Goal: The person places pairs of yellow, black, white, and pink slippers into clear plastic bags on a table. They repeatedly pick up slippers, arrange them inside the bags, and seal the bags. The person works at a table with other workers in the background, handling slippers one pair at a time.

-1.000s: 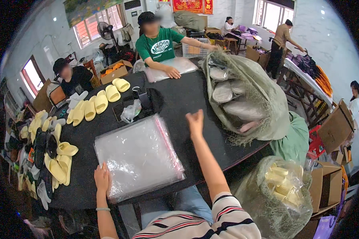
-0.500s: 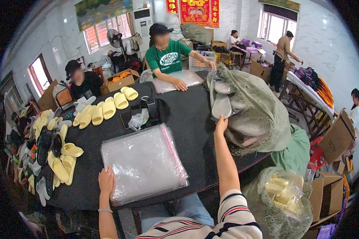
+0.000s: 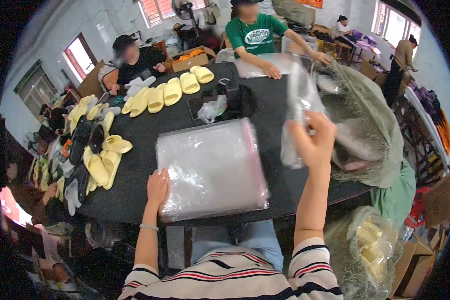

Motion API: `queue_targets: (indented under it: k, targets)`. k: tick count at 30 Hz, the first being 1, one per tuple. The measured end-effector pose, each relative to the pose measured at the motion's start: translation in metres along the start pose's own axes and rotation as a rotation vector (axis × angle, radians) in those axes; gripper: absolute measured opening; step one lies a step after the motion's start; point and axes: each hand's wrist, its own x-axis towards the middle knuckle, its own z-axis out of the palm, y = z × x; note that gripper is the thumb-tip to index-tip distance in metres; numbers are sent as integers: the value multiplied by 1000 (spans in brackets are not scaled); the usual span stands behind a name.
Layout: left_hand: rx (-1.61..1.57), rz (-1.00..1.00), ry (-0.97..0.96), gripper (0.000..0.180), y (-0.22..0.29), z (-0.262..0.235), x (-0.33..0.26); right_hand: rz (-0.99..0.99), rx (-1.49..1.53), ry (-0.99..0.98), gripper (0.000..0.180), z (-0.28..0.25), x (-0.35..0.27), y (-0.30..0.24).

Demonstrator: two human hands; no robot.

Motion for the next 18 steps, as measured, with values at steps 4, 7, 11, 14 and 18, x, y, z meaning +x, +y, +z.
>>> queue_targets:
  k: [4,7,11,14,18]
  targets:
    - [-2,-45,-50,46,6,-13,-3,-382,-293,-389,21,76,3,-69]
    - [-39,-75,-98,47,16,-20,2,-433,0,-556,23,114,-13,-85]
    - [-67,-32,-27,47,2,-11,-4,-223,109,-537,23,119,-12,-65]
    - [-51,-71,-73,45,3,-9,-2,-24,-85,-456,28,112,-10,-12]
    - [-238,-123,-24,46,-16,4,-3,196,-380,-548,28,91,-25,69]
